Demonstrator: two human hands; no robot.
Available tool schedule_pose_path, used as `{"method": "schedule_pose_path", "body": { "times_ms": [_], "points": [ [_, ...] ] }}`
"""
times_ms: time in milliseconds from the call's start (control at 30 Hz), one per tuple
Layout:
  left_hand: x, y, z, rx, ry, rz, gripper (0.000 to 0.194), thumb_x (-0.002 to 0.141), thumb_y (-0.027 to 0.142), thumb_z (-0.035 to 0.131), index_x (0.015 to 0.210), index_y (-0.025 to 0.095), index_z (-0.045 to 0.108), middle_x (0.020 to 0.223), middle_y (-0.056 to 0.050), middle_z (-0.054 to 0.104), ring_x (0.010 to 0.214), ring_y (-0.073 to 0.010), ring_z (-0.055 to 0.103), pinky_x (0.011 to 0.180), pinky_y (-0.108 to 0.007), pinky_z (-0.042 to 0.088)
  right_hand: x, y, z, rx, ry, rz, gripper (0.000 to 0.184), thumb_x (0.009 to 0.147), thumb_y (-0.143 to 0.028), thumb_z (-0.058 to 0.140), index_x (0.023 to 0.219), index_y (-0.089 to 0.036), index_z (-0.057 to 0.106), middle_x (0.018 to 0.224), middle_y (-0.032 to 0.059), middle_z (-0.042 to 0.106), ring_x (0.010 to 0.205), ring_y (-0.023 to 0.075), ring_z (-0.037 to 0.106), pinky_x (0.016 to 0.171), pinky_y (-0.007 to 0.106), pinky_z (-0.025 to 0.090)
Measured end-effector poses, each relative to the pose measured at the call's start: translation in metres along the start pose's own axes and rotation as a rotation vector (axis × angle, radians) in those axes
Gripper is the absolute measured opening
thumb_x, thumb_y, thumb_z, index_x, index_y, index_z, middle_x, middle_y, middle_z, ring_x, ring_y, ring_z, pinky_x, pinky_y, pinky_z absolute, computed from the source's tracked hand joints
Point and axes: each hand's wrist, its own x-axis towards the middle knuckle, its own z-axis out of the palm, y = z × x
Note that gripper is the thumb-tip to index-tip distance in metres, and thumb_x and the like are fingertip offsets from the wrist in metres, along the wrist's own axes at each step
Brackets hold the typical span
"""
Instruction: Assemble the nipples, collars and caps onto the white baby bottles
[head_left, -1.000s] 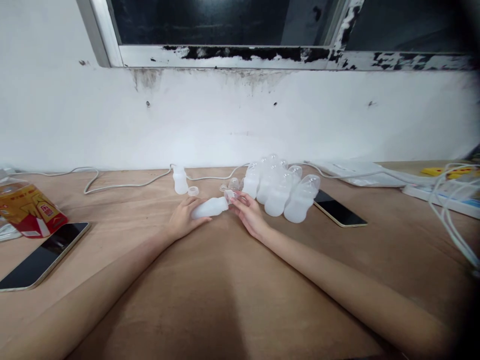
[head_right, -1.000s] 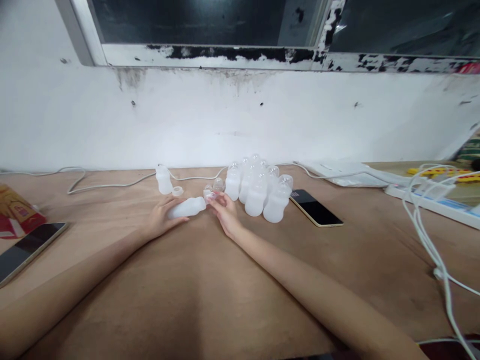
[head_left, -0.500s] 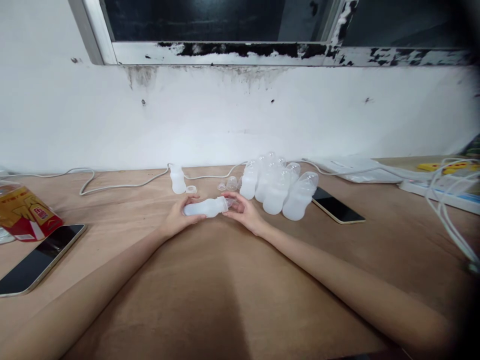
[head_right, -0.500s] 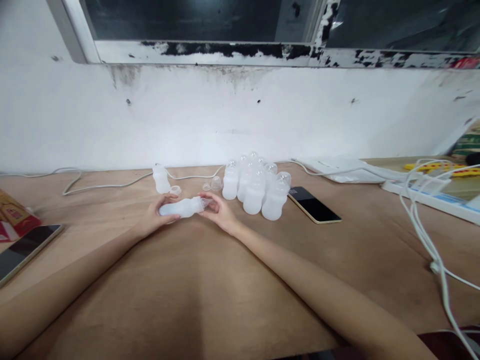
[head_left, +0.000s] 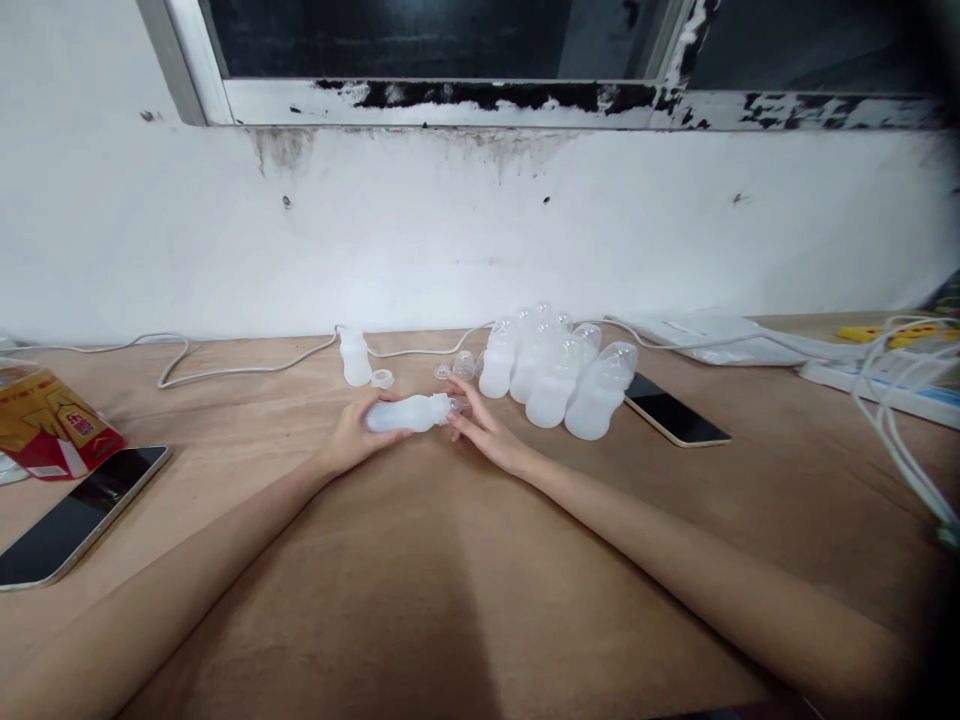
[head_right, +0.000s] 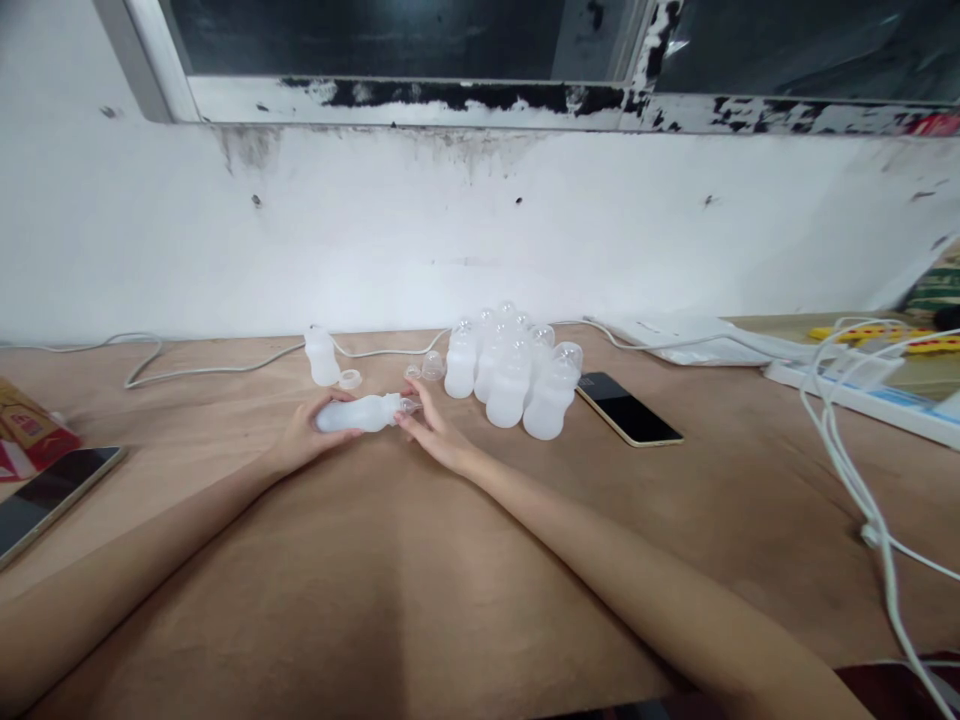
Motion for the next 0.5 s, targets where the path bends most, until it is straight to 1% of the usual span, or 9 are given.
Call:
{"method": "schedule_pose_path", "body": {
  "times_ms": [67,133,167,233,300,333,400,467,500],
  "points": [
    [0.0008,0.0000,-0.0006,-0.025,-0.021,-0.022,0.039,0.062,0.042,0.062,0.090,0.017,0.051,0.091,-0.004,0.059,0.084,-0.0179,0.054,0.075,-0.029,0.042,-0.0001,-0.0019,0.0000,0.072,-0.076,-0.057,0.054,0.072,-0.034,0.053,0.122,-0.029,0.034,0.123,0.0035,0.041,0.086,0.0134,0.052,0.067,0.025,0.044],
    [0.0005,0.0015,-0.0013,-0.027,-0.037,-0.036,0.039,0.062,0.042,0.062,0.091,0.017,0.051,0.093,-0.004,0.059,0.085,-0.0185,0.054,0.076,-0.030,0.042,0.0010,-0.0018,0.0003,0.060,-0.092,-0.087,0.048,0.071,-0.032,0.055,0.117,-0.026,0.042,0.118,0.0038,0.045,0.086,0.0143,0.052,0.064,0.024,0.044],
    [-0.0001,0.0024,-0.0015,-0.017,-0.044,-0.037,0.040,0.062,0.042,0.062,0.092,0.017,0.051,0.093,-0.004,0.058,0.085,-0.0187,0.054,0.076,-0.030,0.042,0.0018,-0.0010,0.0006,0.034,-0.073,-0.076,0.043,0.071,-0.032,0.055,0.112,-0.024,0.047,0.112,0.0044,0.050,0.082,0.0140,0.053,0.062,0.024,0.043],
    [-0.0015,0.0040,-0.0013,0.018,-0.049,-0.018,0.041,0.062,0.043,0.062,0.093,0.018,0.051,0.093,-0.004,0.058,0.085,-0.0188,0.054,0.075,-0.030,0.042,0.0034,0.0018,0.0011,-0.033,-0.035,-0.009,0.034,0.073,-0.036,0.052,0.103,-0.020,0.053,0.089,0.0040,0.058,0.067,0.0123,0.053,0.058,0.025,0.042],
    [-0.0024,0.0046,-0.0006,0.053,-0.051,0.009,0.042,0.062,0.044,0.062,0.094,0.018,0.051,0.093,-0.003,0.058,0.085,-0.0186,0.054,0.075,-0.030,0.042,0.0042,0.0041,0.0012,-0.096,-0.026,0.052,0.032,0.076,-0.040,0.046,0.097,-0.018,0.056,0.067,0.0009,0.057,0.056,0.0111,0.050,0.056,0.025,0.041],
    [-0.0025,0.0045,-0.0002,0.065,-0.052,0.017,0.042,0.062,0.044,0.062,0.093,0.019,0.051,0.093,-0.003,0.058,0.085,-0.0185,0.054,0.075,-0.030,0.042,0.0043,0.0047,0.0010,-0.108,-0.024,0.059,0.032,0.077,-0.040,0.044,0.096,-0.018,0.057,0.065,0.0004,0.056,0.056,0.0110,0.050,0.057,0.025,0.042],
    [-0.0020,0.0034,0.0004,0.066,-0.042,0.015,0.042,0.062,0.044,0.061,0.093,0.018,0.051,0.092,-0.003,0.058,0.085,-0.0184,0.054,0.075,-0.030,0.042,0.0039,0.0045,0.0007,-0.058,-0.022,0.036,0.034,0.076,-0.040,0.046,0.103,-0.021,0.054,0.081,0.0022,0.056,0.063,0.0112,0.052,0.060,0.025,0.043],
    [-0.0012,0.0022,0.0005,0.045,-0.026,0.010,0.041,0.062,0.044,0.061,0.093,0.018,0.051,0.092,-0.004,0.058,0.085,-0.0184,0.054,0.075,-0.030,0.042,0.0036,0.0031,0.0003,0.058,-0.030,0.002,0.044,0.072,-0.037,0.052,0.114,-0.025,0.044,0.100,0.0034,0.052,0.070,0.0112,0.053,0.059,0.024,0.044],
    [-0.0009,0.0019,0.0004,0.034,-0.019,0.009,0.041,0.062,0.044,0.061,0.093,0.018,0.051,0.093,-0.004,0.058,0.085,-0.0185,0.054,0.076,-0.030,0.042,0.0037,0.0024,0.0002,0.110,-0.036,0.000,0.049,0.070,-0.036,0.055,0.116,-0.026,0.040,0.101,0.0032,0.051,0.069,0.0108,0.053,0.056,0.023,0.043]
  ]
}}
